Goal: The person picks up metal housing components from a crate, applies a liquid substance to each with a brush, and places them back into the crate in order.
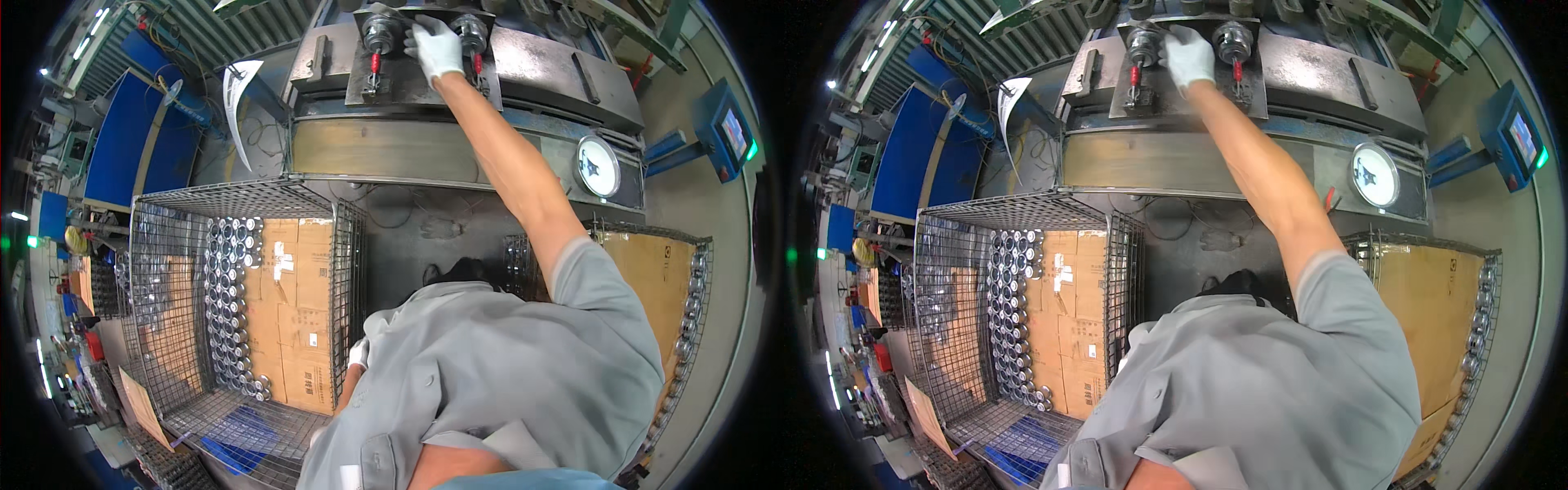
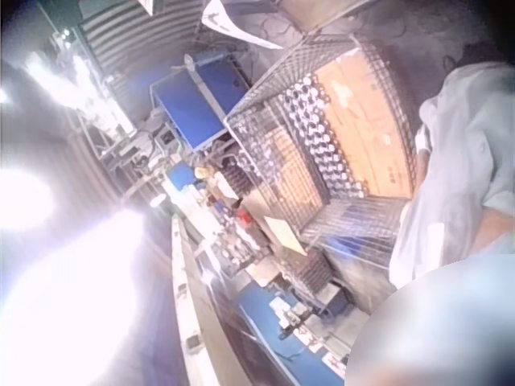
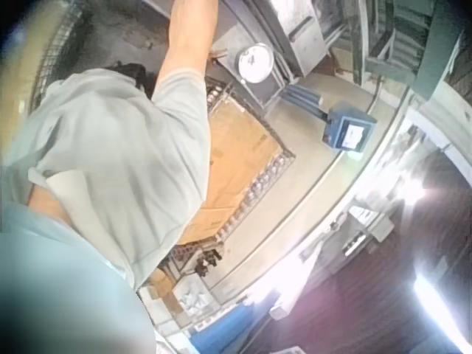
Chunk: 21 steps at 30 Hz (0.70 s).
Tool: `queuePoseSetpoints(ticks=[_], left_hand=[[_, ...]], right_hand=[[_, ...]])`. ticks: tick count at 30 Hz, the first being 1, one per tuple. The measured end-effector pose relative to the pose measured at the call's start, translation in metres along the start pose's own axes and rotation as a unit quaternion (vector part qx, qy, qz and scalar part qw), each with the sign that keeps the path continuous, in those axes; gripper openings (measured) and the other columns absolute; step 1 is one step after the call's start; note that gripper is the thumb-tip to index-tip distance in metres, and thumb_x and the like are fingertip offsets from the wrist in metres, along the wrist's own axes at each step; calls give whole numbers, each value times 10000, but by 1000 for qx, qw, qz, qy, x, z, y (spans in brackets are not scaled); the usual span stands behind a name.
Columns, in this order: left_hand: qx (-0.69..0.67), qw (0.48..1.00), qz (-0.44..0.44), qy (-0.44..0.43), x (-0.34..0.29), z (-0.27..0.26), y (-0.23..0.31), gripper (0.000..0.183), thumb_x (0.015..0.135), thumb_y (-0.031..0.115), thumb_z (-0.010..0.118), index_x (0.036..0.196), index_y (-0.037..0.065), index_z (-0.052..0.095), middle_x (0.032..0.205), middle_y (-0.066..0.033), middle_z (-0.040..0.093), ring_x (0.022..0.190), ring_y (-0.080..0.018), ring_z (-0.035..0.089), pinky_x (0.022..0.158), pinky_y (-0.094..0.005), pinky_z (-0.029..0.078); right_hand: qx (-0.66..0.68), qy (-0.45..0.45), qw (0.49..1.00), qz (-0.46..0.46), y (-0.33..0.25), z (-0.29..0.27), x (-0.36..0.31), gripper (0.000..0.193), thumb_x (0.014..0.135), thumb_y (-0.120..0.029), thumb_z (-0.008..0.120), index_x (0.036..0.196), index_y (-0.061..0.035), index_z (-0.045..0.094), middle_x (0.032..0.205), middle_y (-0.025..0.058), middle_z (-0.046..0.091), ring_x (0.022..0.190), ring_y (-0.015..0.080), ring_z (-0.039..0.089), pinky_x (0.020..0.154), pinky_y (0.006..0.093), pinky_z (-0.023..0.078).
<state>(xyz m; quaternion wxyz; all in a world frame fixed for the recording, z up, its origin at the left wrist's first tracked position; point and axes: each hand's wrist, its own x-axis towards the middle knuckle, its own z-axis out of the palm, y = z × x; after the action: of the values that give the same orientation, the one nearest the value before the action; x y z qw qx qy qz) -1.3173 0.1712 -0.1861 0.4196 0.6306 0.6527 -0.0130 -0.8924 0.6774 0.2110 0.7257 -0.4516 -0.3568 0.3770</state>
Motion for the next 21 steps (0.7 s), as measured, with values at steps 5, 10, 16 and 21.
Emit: queuePoseSetpoints(ticks=[5,10,16,21], left_hand=[[19,1000,4,3,-9,3,-10,345,904,219,400,1163,80,580,1152,-187,594,1091,-339,553,932,-377,448],[46,999,15,-20,-23,0,-27,341,904,218,400,1156,81,584,1148,-186,596,1087,-337,556,929,-377,450],[78,995,45,-43,-12,-15,-27,337,903,216,400,1148,82,588,1142,-184,599,1082,-334,559,926,-376,452],[97,992,56,-49,-7,-9,-31,333,903,215,400,1142,83,592,1138,-183,601,1077,-332,562,923,-375,453]], right_hand=[[-24,41,998,-29,9,26,45,179,858,-69,563,995,20,635,733,92,646,545,122,586,490,283,473],[-28,86,996,-20,-12,-16,43,182,861,-76,553,998,22,621,740,80,642,537,130,585,492,277,473],[-164,200,949,-182,-37,-128,55,312,824,-134,608,1075,52,601,961,149,678,872,244,644,788,320,487],[-13,195,976,-100,-64,-196,53,222,860,-77,588,1049,39,577,829,128,648,658,195,638,583,301,538]])
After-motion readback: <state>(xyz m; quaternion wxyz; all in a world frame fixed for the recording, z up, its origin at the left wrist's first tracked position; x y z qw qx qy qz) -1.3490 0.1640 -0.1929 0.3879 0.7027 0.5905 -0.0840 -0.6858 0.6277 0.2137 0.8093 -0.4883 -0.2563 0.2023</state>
